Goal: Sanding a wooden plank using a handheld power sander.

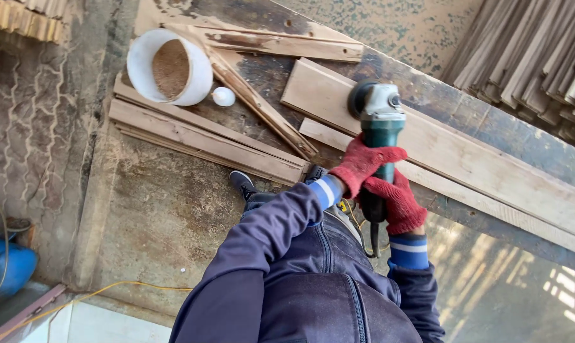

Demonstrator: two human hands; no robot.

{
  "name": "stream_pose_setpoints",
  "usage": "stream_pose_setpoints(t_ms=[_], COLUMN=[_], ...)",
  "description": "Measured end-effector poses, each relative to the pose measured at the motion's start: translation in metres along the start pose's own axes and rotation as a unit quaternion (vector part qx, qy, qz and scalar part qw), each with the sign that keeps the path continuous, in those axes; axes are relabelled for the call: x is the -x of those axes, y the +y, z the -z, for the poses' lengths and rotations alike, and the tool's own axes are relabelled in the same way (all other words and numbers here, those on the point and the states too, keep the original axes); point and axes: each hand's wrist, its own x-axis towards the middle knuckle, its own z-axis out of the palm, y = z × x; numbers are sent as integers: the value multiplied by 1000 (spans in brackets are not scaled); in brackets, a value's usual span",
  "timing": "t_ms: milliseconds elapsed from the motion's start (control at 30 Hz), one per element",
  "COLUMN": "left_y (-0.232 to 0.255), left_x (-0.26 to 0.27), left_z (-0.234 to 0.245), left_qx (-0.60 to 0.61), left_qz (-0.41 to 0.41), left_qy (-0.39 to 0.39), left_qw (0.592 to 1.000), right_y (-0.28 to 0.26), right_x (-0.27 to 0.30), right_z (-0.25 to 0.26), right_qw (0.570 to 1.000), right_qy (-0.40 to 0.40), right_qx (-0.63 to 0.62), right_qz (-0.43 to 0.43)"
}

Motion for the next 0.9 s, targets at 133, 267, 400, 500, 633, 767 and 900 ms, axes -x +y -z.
stream_pose_setpoints(t_ms=[133,267,400,500,633,767,900], left_y=[29,51,55,54,73,30,51], left_x=[7,17,38,43,39,-9,41], left_z=[40,70,94,96,88,84,94], left_qx=[-20,44,75,79,43,-84,62], left_qz=[-44,-78,-67,-68,-51,-39,-53], left_qy=[64,110,15,3,-2,33,12], left_qw=[997,990,995,995,998,995,997], right_y=[-17,-24,-20,-17,-16,-2,-3], right_x=[-14,-21,-11,-7,-18,-27,-22], right_z=[-40,-67,-74,-75,-76,-59,-69], right_qw=[995,992,992,993,995,995,993], right_qy=[-68,-96,-117,-110,-94,-95,-114], right_qx=[70,81,55,51,34,34,27], right_qz=[6,19,1,-16,-8,-12,-17])
